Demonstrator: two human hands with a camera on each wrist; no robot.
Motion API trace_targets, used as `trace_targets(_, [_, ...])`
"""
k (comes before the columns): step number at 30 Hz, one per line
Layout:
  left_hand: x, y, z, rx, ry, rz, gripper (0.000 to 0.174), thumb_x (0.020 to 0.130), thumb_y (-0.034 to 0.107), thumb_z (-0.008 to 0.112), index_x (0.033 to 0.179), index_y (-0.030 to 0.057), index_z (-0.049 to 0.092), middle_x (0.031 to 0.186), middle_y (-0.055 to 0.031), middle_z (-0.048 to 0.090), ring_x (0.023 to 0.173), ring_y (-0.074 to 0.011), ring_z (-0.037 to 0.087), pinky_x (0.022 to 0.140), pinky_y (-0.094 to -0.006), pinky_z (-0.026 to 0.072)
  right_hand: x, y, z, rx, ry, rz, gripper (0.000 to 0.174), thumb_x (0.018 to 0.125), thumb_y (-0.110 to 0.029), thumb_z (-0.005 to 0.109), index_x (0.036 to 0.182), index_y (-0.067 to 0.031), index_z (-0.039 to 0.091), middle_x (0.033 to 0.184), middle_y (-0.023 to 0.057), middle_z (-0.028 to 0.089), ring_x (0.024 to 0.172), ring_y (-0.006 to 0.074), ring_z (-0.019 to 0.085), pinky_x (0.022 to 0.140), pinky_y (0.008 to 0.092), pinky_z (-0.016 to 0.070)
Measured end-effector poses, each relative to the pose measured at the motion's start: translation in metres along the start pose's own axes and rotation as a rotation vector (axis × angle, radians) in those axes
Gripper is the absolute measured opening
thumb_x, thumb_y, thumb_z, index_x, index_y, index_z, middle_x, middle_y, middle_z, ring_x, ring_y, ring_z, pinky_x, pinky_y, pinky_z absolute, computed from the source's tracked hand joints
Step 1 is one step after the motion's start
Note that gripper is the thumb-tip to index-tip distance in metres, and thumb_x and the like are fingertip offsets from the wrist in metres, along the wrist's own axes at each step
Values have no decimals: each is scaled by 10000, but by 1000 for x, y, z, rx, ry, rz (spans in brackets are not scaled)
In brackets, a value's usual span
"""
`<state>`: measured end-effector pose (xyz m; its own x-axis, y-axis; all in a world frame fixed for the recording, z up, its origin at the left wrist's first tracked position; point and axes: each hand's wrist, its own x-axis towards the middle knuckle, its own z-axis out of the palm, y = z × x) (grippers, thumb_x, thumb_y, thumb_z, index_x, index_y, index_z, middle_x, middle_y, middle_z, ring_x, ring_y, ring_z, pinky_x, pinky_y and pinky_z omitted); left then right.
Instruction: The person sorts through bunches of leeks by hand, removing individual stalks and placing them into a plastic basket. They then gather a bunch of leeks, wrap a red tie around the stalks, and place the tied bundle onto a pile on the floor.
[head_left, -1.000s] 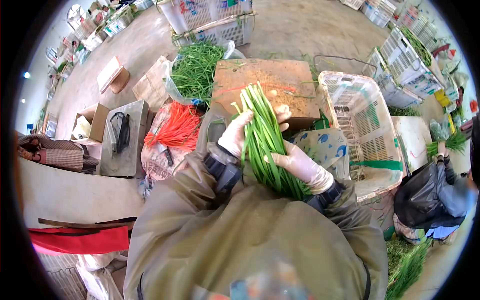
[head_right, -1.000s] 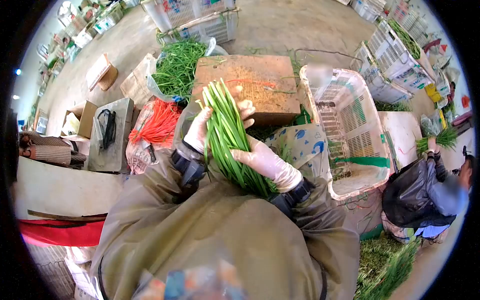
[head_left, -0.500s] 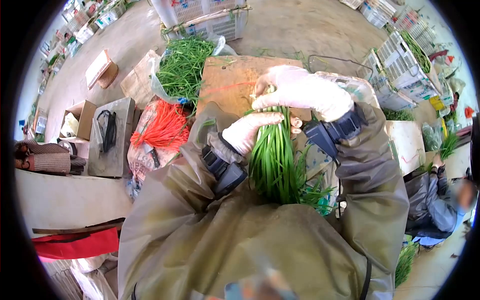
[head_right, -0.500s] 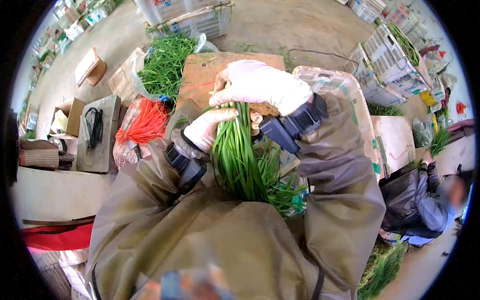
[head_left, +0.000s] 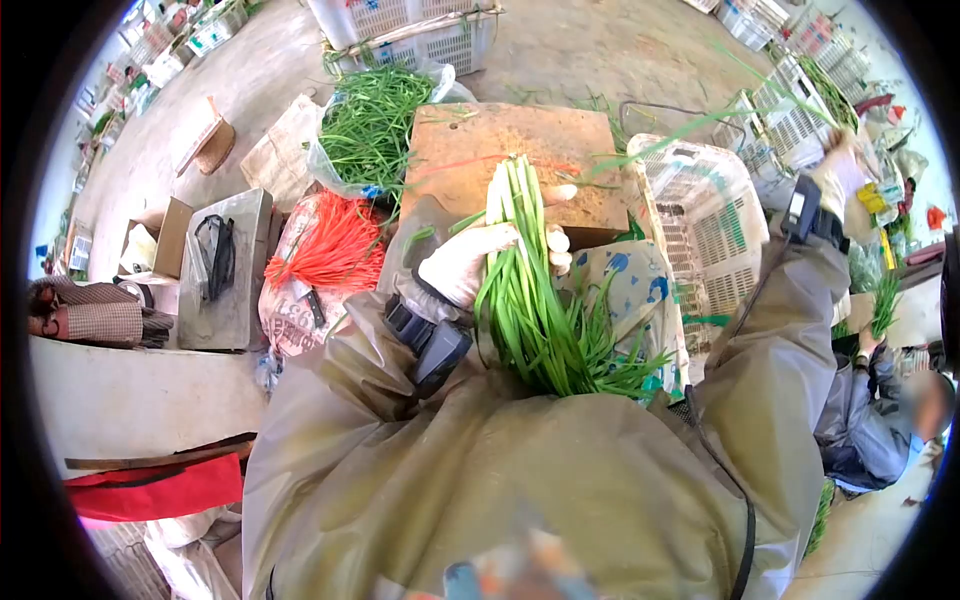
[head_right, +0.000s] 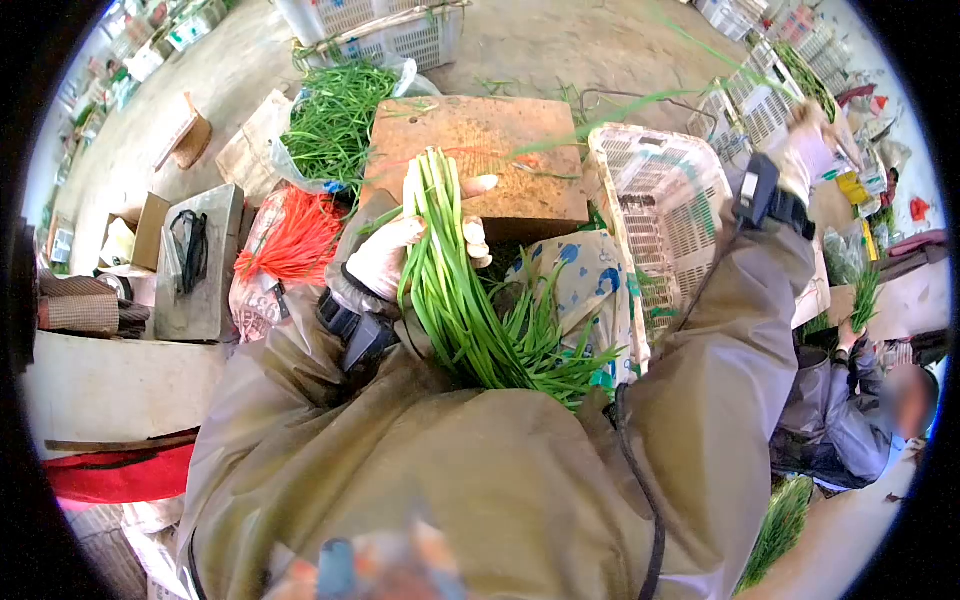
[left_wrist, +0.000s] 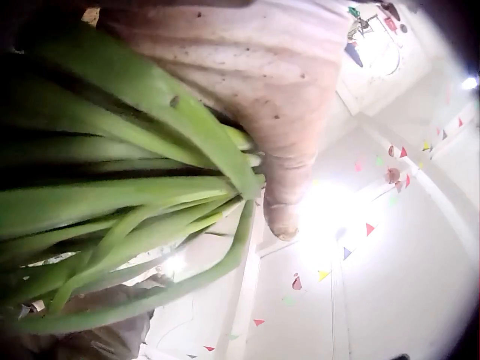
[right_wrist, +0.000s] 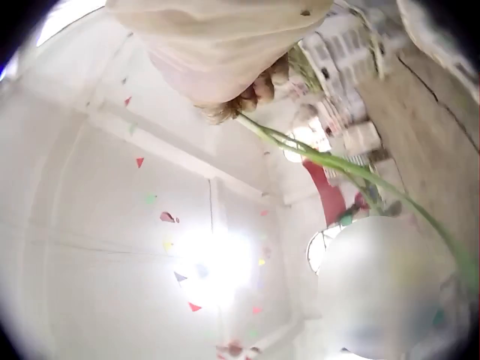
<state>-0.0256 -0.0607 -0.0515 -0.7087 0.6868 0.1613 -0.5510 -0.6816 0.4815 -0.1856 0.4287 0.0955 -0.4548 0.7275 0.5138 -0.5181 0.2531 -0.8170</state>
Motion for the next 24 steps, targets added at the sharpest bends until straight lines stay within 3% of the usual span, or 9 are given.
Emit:
trace_targets(3, [-3, 0, 3, -6, 68, 1, 731, 804, 253, 703, 1414, -3, 392, 1015, -138, 625, 996, -260, 609, 934, -397, 482, -74, -49, -10, -684, -74, -369, 222, 935, -248, 584, 977, -48, 670, 855, 40, 646, 744, 117, 598, 660, 235, 467])
trace_targets(5, [1, -3, -8, 69, 87, -30, 678, 840, 264, 669, 1397, -16, 400, 1081, -171, 633, 1056, -304, 608, 1019, -450, 432, -144, -59, 4, -379, -657, -84, 273, 936, -304, 581, 1018, -59, 666, 909, 44, 664, 809, 140, 606, 726, 291, 485])
trace_targets(6, [6, -7, -2, 86, 159, 34, 629, 848, 250, 657, 1371, -20, 432, 1170, -198, 610, 1128, -319, 583, 1056, -451, 410, -181, -76, 15, -420, -859, 395, 302, 929, -316, 595, 1063, -54, 658, 914, 54, 670, 863, 166, 619, 789, 325, 500])
trace_targets(9, [10, -12, -2, 130, 179, 103, 515, 865, 204, 626, 1305, -34, 504, 1377, -257, 498, 1296, -346, 485, 1136, -449, 345, -275, -99, 42, -300, -1418, 398, 261, 916, -240, 616, 1031, -9, 657, 954, 69, 686, 857, 141, 644, 789, 274, 521])
trace_targets(14, [7, -11, 6, 20, 242, -152, 513, 855, 175, 640, 1294, -49, 496, 1296, -214, 567, 1197, -346, 558, 1040, -467, 442, -309, -82, 67, -452, -1365, 191, 243, 914, -215, 601, 1093, -55, 642, 1013, 147, 677, 919, 253, 658, 773, 332, 512])
trace_targets(19, [14, -13, -2, 130, 308, -116, 318, 850, 84, 675, 1139, -36, 624, 1032, -146, 692, 992, -248, 660, 902, -413, 527, -298, -97, 89, -205, -1263, -881, 368, 855, -325, 662, 1108, -58, 649, 1004, 157, 668, 976, 299, 636, 873, 415, 498])
trace_targets(21, [20, -18, -4, 428, 247, -11, 189, 847, 87, 702, 1010, -9, 698, 949, -102, 716, 960, -182, 664, 894, -337, 519, -314, -87, 101, -208, -1326, -809, 354, 854, -334, 654, 1062, -47, 666, 953, 151, 670, 945, 320, 639, 913, 448, 486])
trace_targets(23, [27, -24, 4, 644, 345, -50, 291, 837, 84, 719, 1106, -10, 664, 989, -108, 706, 960, -197, 663, 895, -330, 514, -313, -76, 116, -604, -1739, -853, 322, 869, -337, 632, 993, -43, 680, 907, 135, 679, 902, 312, 650, 885, 442, 501])
trace_targets(24, [27, -24, 2, 643, 341, -56, 291, 837, 84, 719, 1106, -10, 664, 989, -108, 706, 960, -197, 663, 895, -330, 514, -310, -67, 122, -665, -1572, -972, 287, 874, -325, 625, 904, -48, 692, 830, 138, 678, 841, 298, 659, 830, 419, 520])
